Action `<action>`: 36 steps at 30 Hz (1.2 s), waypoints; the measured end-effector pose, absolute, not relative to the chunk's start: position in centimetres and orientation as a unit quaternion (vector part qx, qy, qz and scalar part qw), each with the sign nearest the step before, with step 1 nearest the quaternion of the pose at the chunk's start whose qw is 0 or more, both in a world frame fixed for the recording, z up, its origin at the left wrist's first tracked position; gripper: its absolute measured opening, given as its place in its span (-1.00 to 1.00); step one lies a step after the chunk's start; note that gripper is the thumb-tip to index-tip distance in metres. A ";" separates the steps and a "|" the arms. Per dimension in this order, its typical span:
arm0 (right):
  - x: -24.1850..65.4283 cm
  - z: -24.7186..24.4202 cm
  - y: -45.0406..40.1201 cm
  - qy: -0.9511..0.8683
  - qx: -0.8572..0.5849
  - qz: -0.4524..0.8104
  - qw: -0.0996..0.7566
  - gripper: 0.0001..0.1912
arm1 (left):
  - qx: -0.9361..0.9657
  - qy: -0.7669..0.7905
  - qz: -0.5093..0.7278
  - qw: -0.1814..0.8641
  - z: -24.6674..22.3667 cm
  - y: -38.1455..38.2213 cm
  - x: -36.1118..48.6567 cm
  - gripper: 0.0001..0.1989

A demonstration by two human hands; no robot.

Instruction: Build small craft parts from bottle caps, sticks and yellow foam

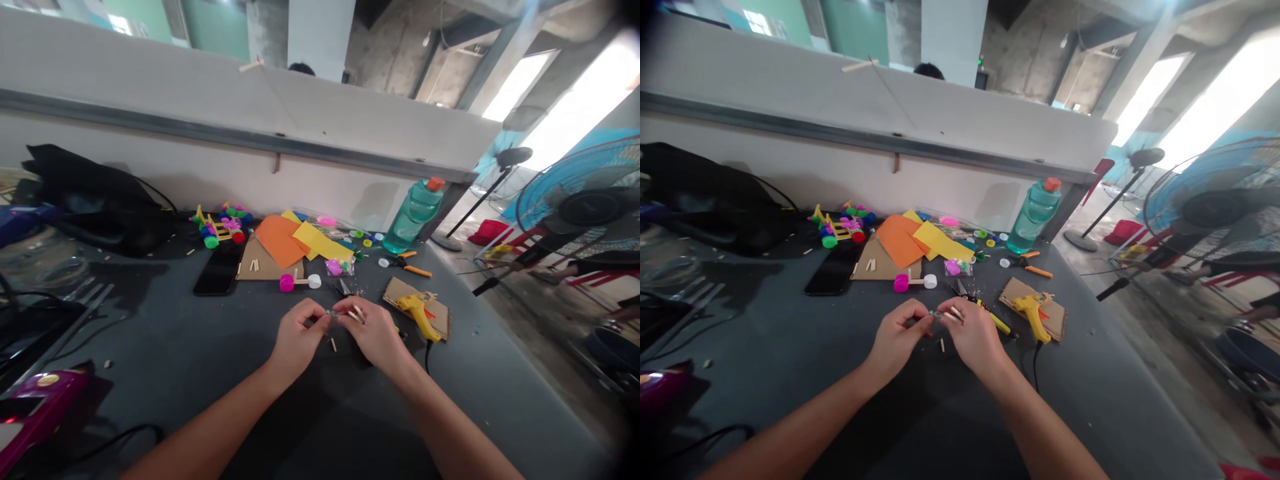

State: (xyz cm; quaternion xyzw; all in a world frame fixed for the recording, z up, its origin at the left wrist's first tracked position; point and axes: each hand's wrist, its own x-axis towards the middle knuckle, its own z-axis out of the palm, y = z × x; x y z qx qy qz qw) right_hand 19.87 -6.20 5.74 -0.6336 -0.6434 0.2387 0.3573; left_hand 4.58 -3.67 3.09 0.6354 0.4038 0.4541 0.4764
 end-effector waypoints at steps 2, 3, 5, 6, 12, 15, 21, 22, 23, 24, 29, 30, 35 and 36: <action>20.6 5.7 -6.1 -0.663 -0.633 0.181 0.356 -0.82 | 0.578 0.400 0.459 0.543 3.0 -3.4 4.6 -0.83; 21.0 5.8 -6.0 -0.671 -0.633 0.148 0.356 -0.81 | 0.554 0.397 0.462 0.567 2.9 -3.3 4.6 -0.83; 21.6 5.8 -5.8 -0.684 -0.634 0.088 0.350 -0.79 | 0.520 0.390 0.470 0.597 2.7 -3.0 4.7 -0.83; 21.9 5.8 -5.7 -0.688 -0.636 0.063 0.344 -0.78 | 0.510 0.386 0.474 0.605 2.6 -2.9 4.8 -0.82; 22.5 5.6 -5.1 -0.706 -0.635 -0.018 0.313 -0.77 | 0.486 0.393 0.475 0.620 1.9 -2.1 4.9 -0.79; 24.5 5.9 -4.6 -0.673 -0.672 -0.038 0.306 -0.79 | 0.494 0.403 0.463 0.615 1.0 -1.4 4.5 -0.78; 30.6 6.3 -3.1 -0.487 -0.847 -0.122 0.175 -0.77 | 0.583 0.420 0.398 0.571 -0.9 -0.8 4.5 -0.78; 31.1 6.1 -2.8 -0.484 -0.851 -0.129 0.156 -0.77 | 0.610 0.418 0.381 0.555 -1.1 -0.9 4.6 -0.80; 31.4 5.9 -2.5 -0.487 -0.851 -0.135 0.143 -0.78 | 0.634 0.415 0.369 0.539 -1.2 -1.0 4.6 -0.81; 31.5 5.6 -2.3 -0.492 -0.849 -0.141 0.133 -0.78 | 0.651 0.413 0.361 0.524 -1.2 -1.1 4.6 -0.81; 29.9 4.5 -1.4 -0.501 -0.850 -0.127 0.099 -0.76 | 0.679 0.416 0.352 0.492 -1.1 -1.4 4.5 -0.79; 29.6 4.4 -1.3 -0.506 -0.850 -0.110 0.094 -0.75 | 0.682 0.417 0.350 0.488 -1.1 -1.4 4.5 -0.80; 28.8 4.1 -1.6 -0.548 -0.822 -0.099 0.121 -0.63 | 0.700 0.413 0.349 0.466 -0.9 -1.6 4.5 -0.81; 28.7 4.3 -1.8 -0.552 -0.816 -0.107 0.137 -0.63 | 0.699 0.412 0.352 0.467 -0.9 -1.6 4.5 -0.80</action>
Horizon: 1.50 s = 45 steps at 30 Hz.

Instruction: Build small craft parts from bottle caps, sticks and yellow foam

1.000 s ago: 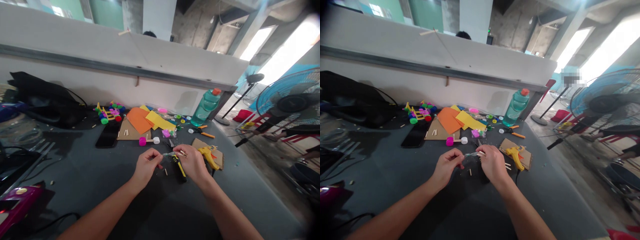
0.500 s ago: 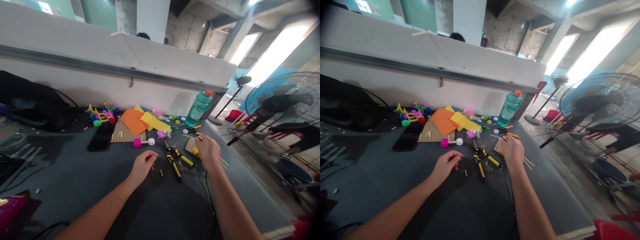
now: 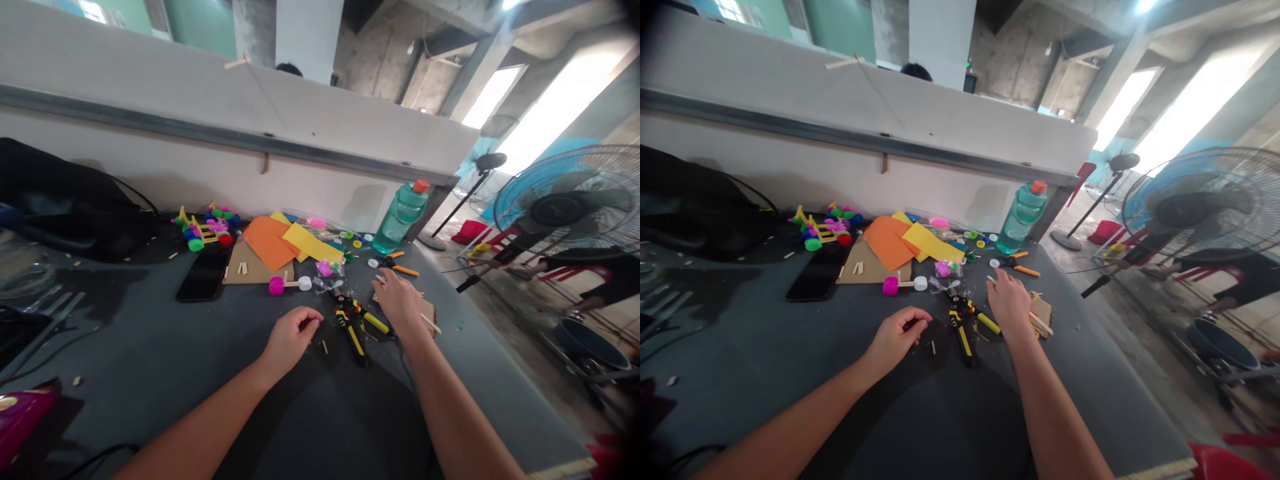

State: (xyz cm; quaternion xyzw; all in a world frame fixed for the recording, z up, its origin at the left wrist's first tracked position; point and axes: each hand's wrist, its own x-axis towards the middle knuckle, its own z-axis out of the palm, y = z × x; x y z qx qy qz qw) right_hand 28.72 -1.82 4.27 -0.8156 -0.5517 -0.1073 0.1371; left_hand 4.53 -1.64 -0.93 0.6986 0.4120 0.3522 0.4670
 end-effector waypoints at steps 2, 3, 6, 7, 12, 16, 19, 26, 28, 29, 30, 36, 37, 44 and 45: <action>28.5 5.2 -2.7 -0.556 -0.801 -0.121 0.186 -0.64 | 0.690 0.411 0.360 0.475 -1.0 -1.7 4.5 -0.79; 28.2 5.9 -3.3 -0.557 -0.791 -0.124 0.221 -0.65 | 0.686 0.410 0.365 0.478 -0.9 -1.7 4.4 -0.78; 26.7 9.0 -5.6 -0.565 -0.726 -0.056 0.389 -0.69 | 0.697 0.400 0.384 0.455 -0.5 -1.8 4.3 -0.76; 25.9 10.0 -6.2 -0.560 -0.696 0.028 0.448 -0.69 | 0.704 0.389 0.393 0.446 -0.2 -2.0 4.2 -0.76; 20.2 11.2 -6.1 -0.418 -0.468 0.459 0.630 -0.65 | 0.654 0.241 0.404 0.592 0.9 -3.9 4.9 -0.64; 18.5 7.2 -2.4 -0.402 -0.449 0.549 0.579 -0.61 | 0.572 0.244 0.331 0.710 0.4 -4.8 5.8 -0.63; 20.4 4.5 0.7 -0.501 -0.528 0.457 0.511 -0.54 | 0.522 0.351 0.414 0.657 -0.5 -3.7 5.8 -0.64; 23.4 1.6 3.3 -0.698 -0.667 0.142 0.219 -0.79 | 0.593 0.394 0.437 0.550 -0.7 -2.6 5.0 -0.67; 23.1 1.1 3.3 -0.696 -0.669 0.142 0.220 -0.87 | 0.660 0.366 0.409 0.513 -0.5 -3.1 4.9 -0.68; 23.0 0.9 3.3 -0.693 -0.671 0.140 0.221 -0.91 | 0.679 0.357 0.401 0.501 -0.4 -3.3 4.8 -0.68; 22.9 0.8 3.3 -0.689 -0.675 0.139 0.225 -0.93 | 0.688 0.352 0.399 0.494 -0.4 -3.5 4.8 -0.69; 24.7 2.9 6.0 -0.621 -0.713 0.127 0.300 -0.87 | 0.646 0.387 0.409 0.515 -1.0 -2.6 5.1 -0.69; 25.4 3.5 7.0 -0.603 -0.719 0.125 0.323 -0.83 | 0.640 0.389 0.409 0.522 -1.1 -2.4 5.1 -0.69; 27.3 6.1 10.2 -0.515 -0.713 0.215 0.424 -0.66 | 0.603 0.400 0.418 0.549 -1.0 -2.1 5.2 -0.70; 26.8 6.1 9.3 -0.514 -0.705 0.228 0.431 -0.62 | 0.602 0.403 0.417 0.548 -1.0 -2.1 5.2 -0.71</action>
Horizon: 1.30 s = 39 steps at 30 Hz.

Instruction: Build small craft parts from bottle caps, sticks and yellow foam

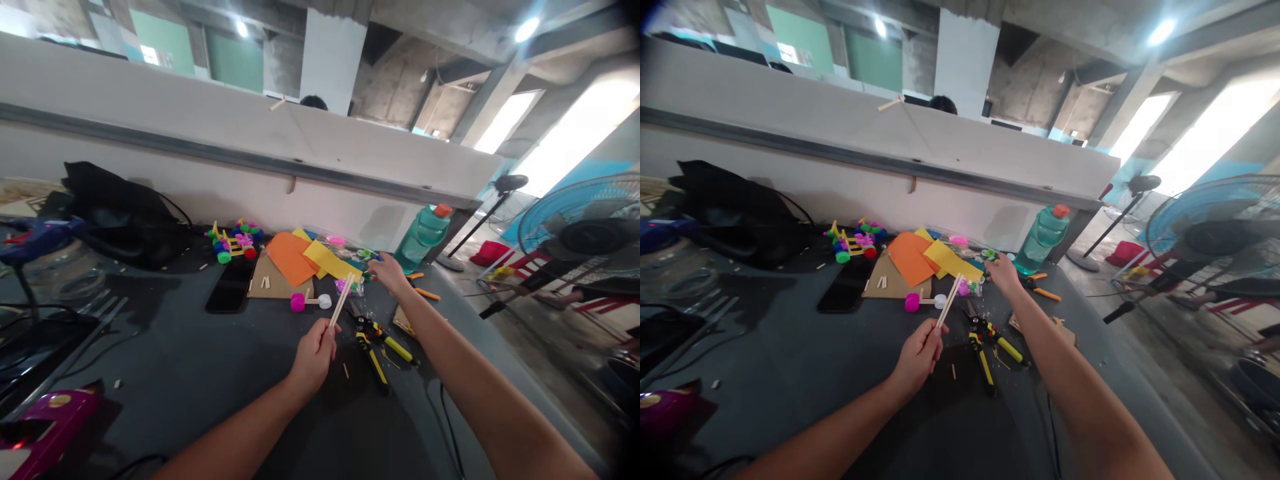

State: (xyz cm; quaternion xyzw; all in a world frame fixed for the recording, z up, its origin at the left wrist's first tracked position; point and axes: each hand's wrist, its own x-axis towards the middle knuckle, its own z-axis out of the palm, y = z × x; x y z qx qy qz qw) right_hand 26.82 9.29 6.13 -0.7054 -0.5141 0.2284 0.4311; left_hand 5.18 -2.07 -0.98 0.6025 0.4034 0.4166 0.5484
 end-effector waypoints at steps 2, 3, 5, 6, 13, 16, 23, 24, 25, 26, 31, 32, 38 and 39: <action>25.5 6.0 6.4 -0.517 -0.686 0.262 0.440 -0.57 | 0.606 0.403 0.410 0.550 -0.9 -2.1 5.1 -0.71; 24.7 5.9 4.6 -0.519 -0.669 0.296 0.443 -0.60 | 0.609 0.400 0.405 0.553 -0.8 -2.2 5.1 -0.70; 23.1 5.7 1.0 -0.482 -0.589 0.440 0.477 -0.64 | 0.619 0.386 0.389 0.563 -0.7 -2.4 5.1 -0.69; 22.5 5.6 -0.5 -0.462 -0.562 0.483 0.487 -0.65 | 0.625 0.378 0.377 0.570 -0.7 -2.6 5.1 -0.69; 21.6 5.0 -5.3 -0.449 -0.493 0.508 0.546 -0.77 | 0.617 0.336 0.283 0.653 -0.7 -3.1 5.1 -0.60; 22.0 4.4 -5.7 -0.442 -0.487 0.504 0.560 -0.79 | 0.621 0.336 0.254 0.661 -0.7 -3.0 5.2 -0.58; 24.1 3.6 -5.1 -0.344 -0.514 0.479 0.623 -0.73 | 0.620 0.346 0.268 0.651 -0.4 -2.8 5.2 -0.60; 24.4 3.6 -5.0 -0.325 -0.515 0.472 0.637 -0.73 | 0.624 0.348 0.272 0.645 -0.3 -2.8 5.2 -0.61; 24.5 3.5 -4.9 -0.314 -0.515 0.467 0.647 -0.74 | 0.628 0.350 0.273 0.639 -0.3 -2.8 5.2 -0.63; 24.5 3.5 -4.8 -0.312 -0.514 0.466 0.650 -0.74 | 0.635 0.353 0.272 0.632 -0.2 -2.9 5.2 -0.64; 22.6 3.1 -5.4 -0.391 -0.516 0.521 0.556 -0.73 | 0.683 0.351 0.256 0.587 0.2 -3.3 5.2 -0.69; 22.3 3.1 -5.5 -0.404 -0.521 0.528 0.536 -0.72 | 0.692 0.347 0.251 0.582 0.3 -3.4 5.1 -0.69; 24.1 3.2 -4.9 -0.419 -0.614 0.469 0.478 -0.70 | 0.744 0.327 0.267 0.518 0.5 -3.7 4.9 -0.68; 24.7 3.1 -4.7 -0.443 -0.645 0.448 0.433 -0.71 | 0.748 0.334 0.281 0.500 0.5 -3.7 4.9 -0.68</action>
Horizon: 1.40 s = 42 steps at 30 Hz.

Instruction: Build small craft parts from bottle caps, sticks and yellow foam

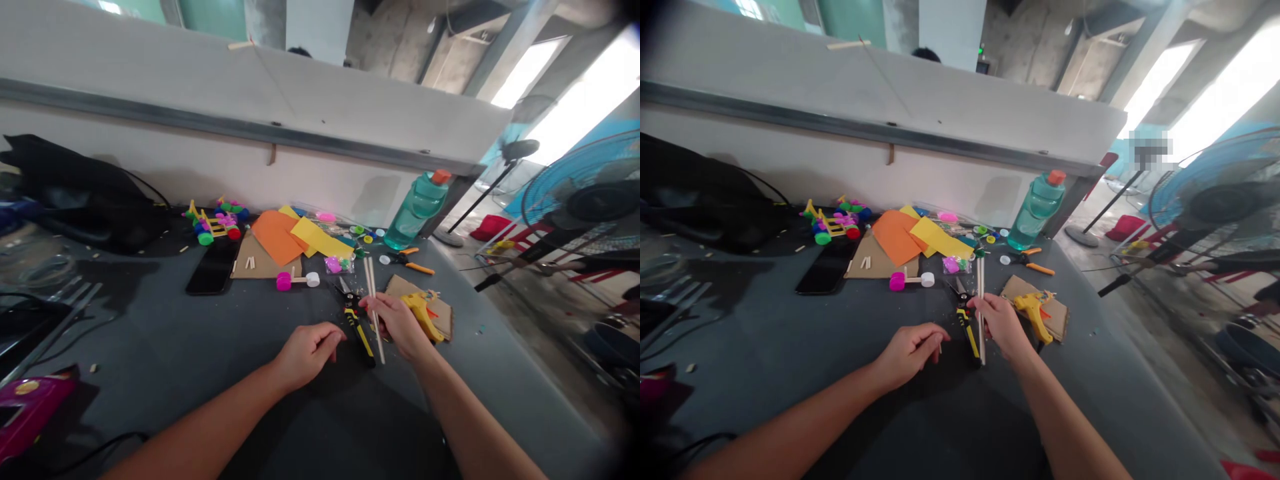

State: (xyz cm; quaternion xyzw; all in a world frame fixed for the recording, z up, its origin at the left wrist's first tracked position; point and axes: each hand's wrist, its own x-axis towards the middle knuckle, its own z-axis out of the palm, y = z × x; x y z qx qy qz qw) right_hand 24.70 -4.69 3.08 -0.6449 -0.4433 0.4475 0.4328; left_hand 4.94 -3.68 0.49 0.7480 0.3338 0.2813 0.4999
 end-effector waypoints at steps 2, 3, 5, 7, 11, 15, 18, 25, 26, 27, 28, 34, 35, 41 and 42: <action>25.6 2.7 -4.3 -0.516 -0.697 0.371 0.332 -0.72 | 0.743 0.356 0.307 0.476 0.4 -3.5 4.9 -0.69; 26.0 2.4 -4.1 -0.552 -0.712 0.322 0.292 -0.70 | 0.736 0.369 0.316 0.472 0.3 -3.4 4.9 -0.69; 26.3 1.9 -4.0 -0.599 -0.727 0.232 0.245 -0.66 | 0.718 0.391 0.325 0.474 0.2 -3.2 4.9 -0.70; 26.3 1.6 -4.0 -0.614 -0.735 0.171 0.229 -0.65 | 0.707 0.402 0.329 0.480 0.2 -3.1 4.8 -0.70; 26.1 1.8 -4.3 -0.630 -0.742 0.099 0.207 -0.65 | 0.704 0.406 0.338 0.475 0.0 -3.3 4.9 -0.72; 26.4 2.0 -4.5 -0.634 -0.747 0.049 0.194 -0.65 | 0.693 0.409 0.381 0.455 0.0 -3.0 4.7 -0.75; 26.5 1.9 -4.5 -0.631 -0.741 0.034 0.227 -0.70 | 0.659 0.435 0.470 0.394 0.9 -1.1 3.4 -0.77; 23.5 3.3 -4.4 -0.646 -0.655 0.110 0.375 -0.56 | 0.707 0.498 0.455 0.213 1.2 5.1 -1.0 -0.66; 22.7 3.8 -4.2 -0.648 -0.643 0.125 0.388 -0.57 | 0.717 0.492 0.443 0.221 0.6 5.5 -1.0 -0.66; 21.9 4.3 -3.9 -0.651 -0.631 0.141 0.397 -0.56 | 0.719 0.487 0.437 0.233 0.0 5.7 -0.9 -0.67; 21.1 4.7 -3.6 -0.657 -0.616 0.158 0.405 -0.53 | 0.720 0.482 0.436 0.243 -0.6 5.9 -0.7 -0.69; 16.3 5.5 -0.1 -0.676 -0.557 0.281 0.392 -0.52 | 0.712 0.432 0.475 0.283 -1.7 5.7 0.1 -0.76; 15.8 5.2 0.5 -0.672 -0.558 0.291 0.392 -0.54 | 0.714 0.429 0.478 0.280 -1.5 5.6 0.0 -0.77; 15.3 3.1 2.5 -0.659 -0.575 0.313 0.371 -0.54 | 0.735 0.430 0.475 0.224 -1.6 5.5 -0.2 -0.79; 15.5 3.0 2.5 -0.658 -0.577 0.312 0.369 -0.53 | 0.738 0.425 0.474 0.225 -1.8 5.6 -0.2 -0.76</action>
